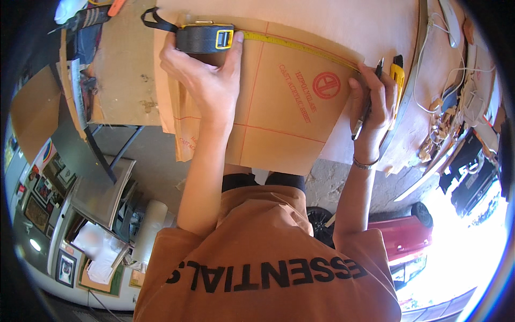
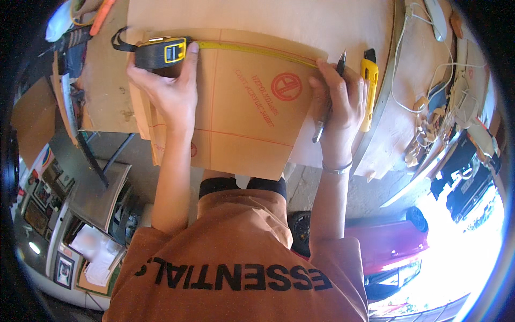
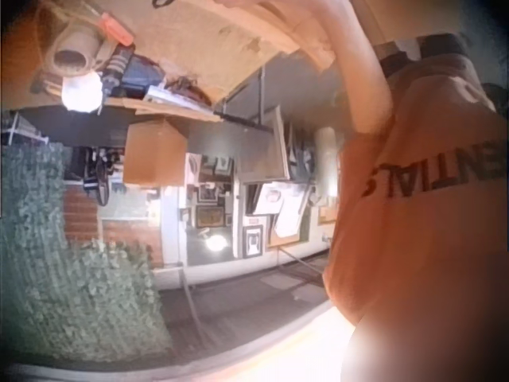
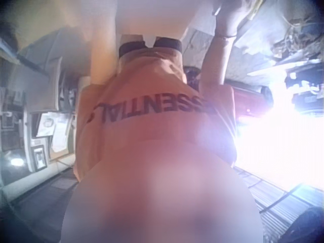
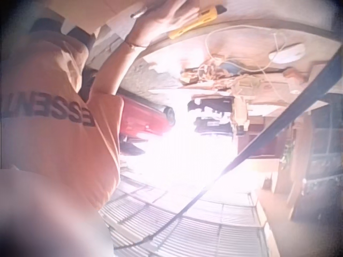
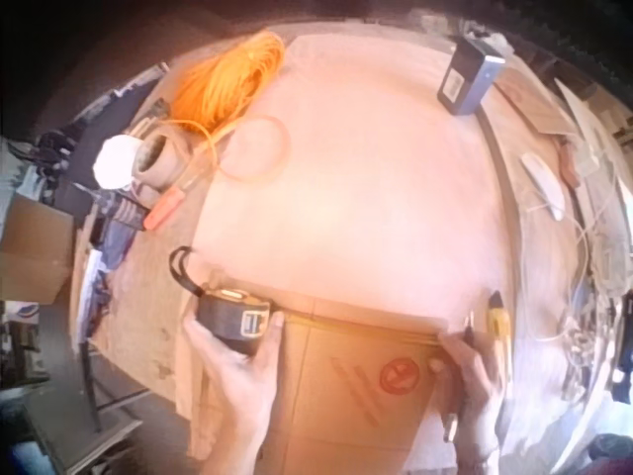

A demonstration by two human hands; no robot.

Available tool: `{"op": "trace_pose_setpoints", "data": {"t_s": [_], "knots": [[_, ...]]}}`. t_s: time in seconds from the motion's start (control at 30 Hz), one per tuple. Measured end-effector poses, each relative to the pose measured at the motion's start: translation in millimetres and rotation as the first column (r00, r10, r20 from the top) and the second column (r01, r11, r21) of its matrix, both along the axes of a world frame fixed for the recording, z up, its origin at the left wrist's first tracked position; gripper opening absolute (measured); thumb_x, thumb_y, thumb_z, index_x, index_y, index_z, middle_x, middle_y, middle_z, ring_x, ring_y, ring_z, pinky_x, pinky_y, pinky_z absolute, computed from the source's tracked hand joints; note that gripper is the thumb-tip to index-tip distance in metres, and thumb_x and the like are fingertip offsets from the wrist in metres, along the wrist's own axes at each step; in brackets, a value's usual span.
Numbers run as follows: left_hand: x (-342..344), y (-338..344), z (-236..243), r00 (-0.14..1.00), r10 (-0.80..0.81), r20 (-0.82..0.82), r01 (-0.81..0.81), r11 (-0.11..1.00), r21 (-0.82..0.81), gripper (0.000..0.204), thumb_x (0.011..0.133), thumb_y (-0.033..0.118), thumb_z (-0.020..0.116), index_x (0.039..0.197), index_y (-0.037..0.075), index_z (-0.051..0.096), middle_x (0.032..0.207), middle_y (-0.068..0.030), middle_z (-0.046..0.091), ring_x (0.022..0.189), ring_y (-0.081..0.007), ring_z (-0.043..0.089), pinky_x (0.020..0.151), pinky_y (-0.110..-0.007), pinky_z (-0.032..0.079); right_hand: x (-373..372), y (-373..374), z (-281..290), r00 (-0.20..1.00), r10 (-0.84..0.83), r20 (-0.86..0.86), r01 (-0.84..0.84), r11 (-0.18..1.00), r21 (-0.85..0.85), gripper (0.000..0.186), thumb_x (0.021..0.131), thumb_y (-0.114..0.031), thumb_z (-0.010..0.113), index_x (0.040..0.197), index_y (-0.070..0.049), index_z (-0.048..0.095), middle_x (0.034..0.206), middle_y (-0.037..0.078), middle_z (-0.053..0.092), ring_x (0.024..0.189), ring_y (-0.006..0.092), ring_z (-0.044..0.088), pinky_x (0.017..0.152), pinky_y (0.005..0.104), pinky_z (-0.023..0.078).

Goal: The person measures and marks a large acrylic sheet on a workbench, then uses a metal straightedge and a utility knife to score and snap the sheet into smaller pieces. The person repeats the measuring, scoring, and snapping steps to produce multiple cut pieces.

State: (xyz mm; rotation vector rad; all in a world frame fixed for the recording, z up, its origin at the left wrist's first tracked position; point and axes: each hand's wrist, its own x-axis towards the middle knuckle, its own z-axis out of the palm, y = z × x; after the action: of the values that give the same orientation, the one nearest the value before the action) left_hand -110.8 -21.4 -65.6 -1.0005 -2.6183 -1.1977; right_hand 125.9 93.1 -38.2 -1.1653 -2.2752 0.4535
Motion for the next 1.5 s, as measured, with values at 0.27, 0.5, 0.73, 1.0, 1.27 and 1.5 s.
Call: {"op": "trace_pose_setpoints", "data": {"t_s": [0.27, 0.5, 0.73, 1.0, 1.27, 1.5], "knots": [[15.8, -21.4, 16.7, 0.984, -0.071, 0.166, 0.034, 0.977, 0.212, 0.093, 0.073, 0.012, 0.096, 0.140, -0.005, 0.034, 0.134, -0.0196, 0.047, 0.119, -0.0246, 0.053, 0.102, -0.036, 0.049, 17.1, -15.2, 9.3, 0.999, -0.039, -0.017, 0.038, 0.998, -0.059, 0.026, 0.077, 0.004, 0.079, 0.100, -0.005, 0.073, 0.096, 0.011, 0.063, 0.089, 0.0279, 0.064, 0.078, 0.0383, 0.051], [69.5, -128.0, 32.2, 0.939, -0.040, 0.342, -0.015, 0.988, 0.155, 0.091, 0.073, 0.000, 0.092, 0.143, -0.003, 0.032, 0.140, -0.0188, 0.044, 0.126, -0.0261, 0.052, 0.108, -0.040, 0.049, 63.1, -117.1, 16.8, 0.998, -0.056, 0.028, 0.060, 0.984, -0.165, 0.029, 0.074, 0.005, 0.080, 0.098, -0.009, 0.073, 0.111, 0.014, 0.069, 0.100, 0.0309, 0.068, 0.085, 0.0416, 0.054], [61.4, -148.4, 13.4, 0.952, 0.026, 0.304, -0.040, 0.998, 0.041, 0.085, 0.079, 0.007, 0.090, 0.141, -0.005, 0.034, 0.132, -0.0193, 0.048, 0.116, -0.0217, 0.057, 0.089, -0.032, 0.056, 63.0, -139.0, -6.7, 0.997, -0.076, 0.009, 0.076, 0.997, 0.000, 0.016, 0.087, 0.007, 0.073, 0.098, -0.004, 0.070, 0.114, 0.018, 0.072, 0.108, 0.0308, 0.071, 0.091, 0.0389, 0.059], [62.4, -145.3, 14.0, 0.984, 0.021, 0.177, -0.023, 1.000, 0.014, 0.083, 0.084, 0.007, 0.087, 0.143, -0.006, 0.029, 0.127, -0.0201, 0.050, 0.109, -0.0195, 0.061, 0.084, -0.030, 0.058, 66.3, -144.5, -19.4, 1.000, -0.021, -0.017, 0.022, 0.996, 0.088, 0.018, 0.087, 0.006, 0.076, 0.102, -0.005, 0.074, 0.118, 0.018, 0.073, 0.107, 0.0267, 0.073, 0.086, 0.0352, 0.063], [67.1, -141.9, 4.8, 0.953, -0.059, 0.298, -0.010, 0.975, 0.224, 0.085, 0.084, 0.007, 0.086, 0.142, -0.007, 0.026, 0.119, -0.0192, 0.054, 0.098, -0.0180, 0.065, 0.080, -0.027, 0.059, 62.9, -145.9, -27.8, 0.992, -0.022, -0.124, 0.035, 0.994, 0.106, 0.024, 0.075, 0.005, 0.083, 0.095, -0.009, 0.079, 0.111, 0.013, 0.075, 0.101, 0.0237, 0.073, 0.086, 0.0341, 0.060], [65.5, -145.1, -4.7, 0.991, -0.059, 0.123, 0.044, 0.992, 0.120, 0.086, 0.083, 0.009, 0.088, 0.141, -0.008, 0.026, 0.125, -0.0206, 0.047, 0.105, -0.0209, 0.063, 0.084, -0.028, 0.059, 62.0, -146.8, -33.1, 0.990, -0.020, -0.142, 0.039, 0.990, 0.132, 0.027, 0.071, 0.002, 0.086, 0.093, -0.012, 0.080, 0.110, 0.009, 0.076, 0.097, 0.0214, 0.073, 0.081, 0.0329, 0.059]]}}
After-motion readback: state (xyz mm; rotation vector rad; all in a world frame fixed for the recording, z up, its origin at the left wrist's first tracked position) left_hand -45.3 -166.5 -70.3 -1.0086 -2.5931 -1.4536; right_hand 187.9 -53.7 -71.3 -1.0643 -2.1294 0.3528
